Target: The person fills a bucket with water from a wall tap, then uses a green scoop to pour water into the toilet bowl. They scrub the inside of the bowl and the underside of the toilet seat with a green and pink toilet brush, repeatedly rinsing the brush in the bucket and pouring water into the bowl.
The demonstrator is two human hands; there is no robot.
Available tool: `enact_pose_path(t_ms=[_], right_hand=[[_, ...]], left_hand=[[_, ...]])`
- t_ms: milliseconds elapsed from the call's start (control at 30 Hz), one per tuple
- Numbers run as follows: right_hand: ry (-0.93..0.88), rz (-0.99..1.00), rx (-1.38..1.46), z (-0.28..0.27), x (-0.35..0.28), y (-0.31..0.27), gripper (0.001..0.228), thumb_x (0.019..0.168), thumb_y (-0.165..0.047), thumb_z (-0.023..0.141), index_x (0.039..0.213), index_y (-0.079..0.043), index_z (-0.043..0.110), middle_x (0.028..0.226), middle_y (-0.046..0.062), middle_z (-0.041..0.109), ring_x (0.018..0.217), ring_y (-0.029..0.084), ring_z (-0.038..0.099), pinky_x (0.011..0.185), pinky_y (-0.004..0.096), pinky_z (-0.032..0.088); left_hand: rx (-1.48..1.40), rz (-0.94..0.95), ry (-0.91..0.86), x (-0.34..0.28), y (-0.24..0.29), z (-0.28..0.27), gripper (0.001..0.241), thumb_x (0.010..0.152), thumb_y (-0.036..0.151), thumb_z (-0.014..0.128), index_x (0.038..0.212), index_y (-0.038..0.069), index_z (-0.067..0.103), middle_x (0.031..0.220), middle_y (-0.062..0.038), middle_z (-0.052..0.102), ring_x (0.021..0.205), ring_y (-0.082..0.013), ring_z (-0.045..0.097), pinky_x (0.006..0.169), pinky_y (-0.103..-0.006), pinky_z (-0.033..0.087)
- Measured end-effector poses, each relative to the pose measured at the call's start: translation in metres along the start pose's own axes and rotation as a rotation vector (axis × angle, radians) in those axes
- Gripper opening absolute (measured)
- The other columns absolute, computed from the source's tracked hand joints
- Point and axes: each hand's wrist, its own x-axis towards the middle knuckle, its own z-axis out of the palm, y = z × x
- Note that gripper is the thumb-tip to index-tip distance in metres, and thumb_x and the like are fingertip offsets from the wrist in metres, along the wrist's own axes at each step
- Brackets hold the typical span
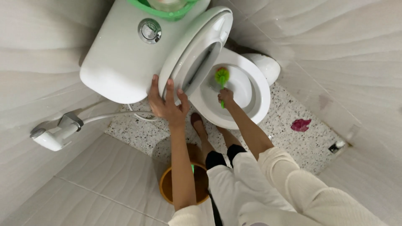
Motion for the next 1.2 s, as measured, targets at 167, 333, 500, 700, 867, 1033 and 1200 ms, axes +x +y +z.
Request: enact_pose_path(t_ms=[167,333,500,700,867,1033,1200], right_hand=[[0.047,0.105,0.166,0.034,-0.019,-0.010,0.016,0.099,-0.004,0.059,0.085,-0.006,0.052,0.067,0.009,0.051,0.049,0.021,0.049,0.041,0.035,0.040],[0.128,0.164,0.195,0.007,0.020,0.008,0.014,0.100,-0.008,0.054,0.087,-0.006,0.050,0.065,0.008,0.050,0.046,0.017,0.045,0.038,0.034,0.037],[0.154,0.185,0.171,0.024,-0.013,0.010,0.005,0.101,-0.003,0.056,0.102,0.000,0.059,0.068,0.007,0.053,0.048,0.017,0.046,0.040,0.033,0.037],[0.088,0.079,0.164,0.050,-0.058,0.002,0.030,0.101,-0.010,0.051,0.129,0.000,0.047,0.067,0.010,0.053,0.048,0.018,0.052,0.038,0.033,0.042],[-0.026,0.198,-0.911,0.009,-0.189,-0.053,0.063,0.101,-0.021,0.057,0.160,-0.017,0.035,0.082,0.013,0.062,0.044,0.014,0.045,0.037,0.031,0.045],[0.005,0.211,-1.560,-0.087,-0.185,-0.123,0.061,0.103,-0.012,0.045,0.162,-0.022,0.032,0.100,0.021,0.071,0.053,0.018,0.058,0.045,0.034,0.055],[0.269,-0.072,-2.001,-0.106,-0.192,-0.096,0.068,0.104,-0.013,0.045,0.167,-0.015,0.019,0.095,0.024,0.073,0.078,0.033,0.074,0.063,0.046,0.062]], left_hand=[[0.005,0.004,0.014,-0.004,0.001,0.000,0.045,0.104,0.018,0.058,0.148,0.026,0.054,0.148,-0.013,0.054,0.131,-0.0330,0.061,0.103,-0.0532,0.059],[0.051,0.005,0.002,-0.005,-0.002,0.000,0.045,0.103,0.019,0.059,0.147,0.026,0.054,0.147,-0.013,0.054,0.130,-0.0319,0.061,0.104,-0.0531,0.059],[0.014,0.007,0.014,-0.014,-0.005,-0.003,0.047,0.101,0.018,0.058,0.147,0.028,0.054,0.147,-0.012,0.053,0.130,-0.0317,0.061,0.104,-0.0510,0.059],[0.074,-0.005,0.003,-0.009,-0.002,-0.002,0.048,0.101,0.017,0.059,0.147,0.027,0.054,0.149,-0.011,0.054,0.128,-0.0290,0.062,0.103,-0.0505,0.059],[0.056,0.022,0.015,-0.006,-0.006,-0.001,0.048,0.101,0.017,0.060,0.148,0.026,0.054,0.146,-0.013,0.056,0.126,-0.0308,0.064,0.101,-0.0489,0.059],[0.048,0.012,0.007,-0.002,-0.001,-0.003,0.048,0.101,0.016,0.058,0.148,0.026,0.054,0.147,-0.013,0.055,0.126,-0.0312,0.063,0.100,-0.0472,0.057],[0.008,0.019,-0.004,-0.001,-0.001,-0.007,0.050,0.101,0.014,0.059,0.150,0.025,0.053,0.150,-0.012,0.053,0.131,-0.0311,0.061,0.103,-0.0465,0.054]])
